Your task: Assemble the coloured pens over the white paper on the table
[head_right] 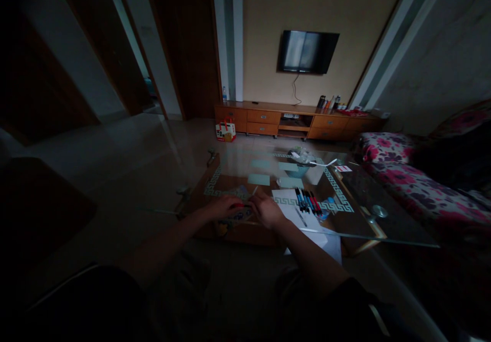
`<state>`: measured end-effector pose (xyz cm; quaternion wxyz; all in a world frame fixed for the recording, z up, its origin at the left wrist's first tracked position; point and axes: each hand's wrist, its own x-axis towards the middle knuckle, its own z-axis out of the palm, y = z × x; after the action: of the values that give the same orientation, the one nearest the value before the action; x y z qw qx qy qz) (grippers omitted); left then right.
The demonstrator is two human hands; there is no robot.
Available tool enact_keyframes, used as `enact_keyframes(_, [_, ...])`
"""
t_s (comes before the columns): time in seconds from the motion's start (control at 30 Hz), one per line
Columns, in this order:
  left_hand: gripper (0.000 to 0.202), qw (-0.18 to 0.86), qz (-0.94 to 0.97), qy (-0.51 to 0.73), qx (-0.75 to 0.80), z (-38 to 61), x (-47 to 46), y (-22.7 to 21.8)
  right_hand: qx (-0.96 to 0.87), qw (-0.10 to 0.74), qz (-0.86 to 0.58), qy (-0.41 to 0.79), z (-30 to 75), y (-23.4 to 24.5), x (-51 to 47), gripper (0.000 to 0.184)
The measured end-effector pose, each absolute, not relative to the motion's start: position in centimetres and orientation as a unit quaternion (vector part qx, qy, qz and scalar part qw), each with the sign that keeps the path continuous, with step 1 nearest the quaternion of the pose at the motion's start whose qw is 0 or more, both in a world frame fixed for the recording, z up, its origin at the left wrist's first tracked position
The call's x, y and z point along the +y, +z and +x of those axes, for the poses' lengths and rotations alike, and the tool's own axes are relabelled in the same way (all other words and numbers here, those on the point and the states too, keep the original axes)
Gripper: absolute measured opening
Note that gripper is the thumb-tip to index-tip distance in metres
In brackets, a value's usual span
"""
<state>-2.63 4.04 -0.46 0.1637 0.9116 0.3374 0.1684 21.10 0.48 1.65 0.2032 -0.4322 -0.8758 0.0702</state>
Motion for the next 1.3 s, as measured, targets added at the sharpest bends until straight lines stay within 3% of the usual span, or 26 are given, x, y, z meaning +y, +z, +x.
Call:
enact_keyframes(0.43, [0.027,0.170,0.919,0.165,0.316,-2.7,4.1,-0.3,-0.861,0.093,-0.475,0.155,21.2,0.1,1.1,0.045])
enact_keyframes(1.3, [0.028,0.229,0.897,0.171,0.337,-2.3,4.4,-0.9,-0.872,0.123,-0.461,0.111,21.3,0.5,1.1,0.041])
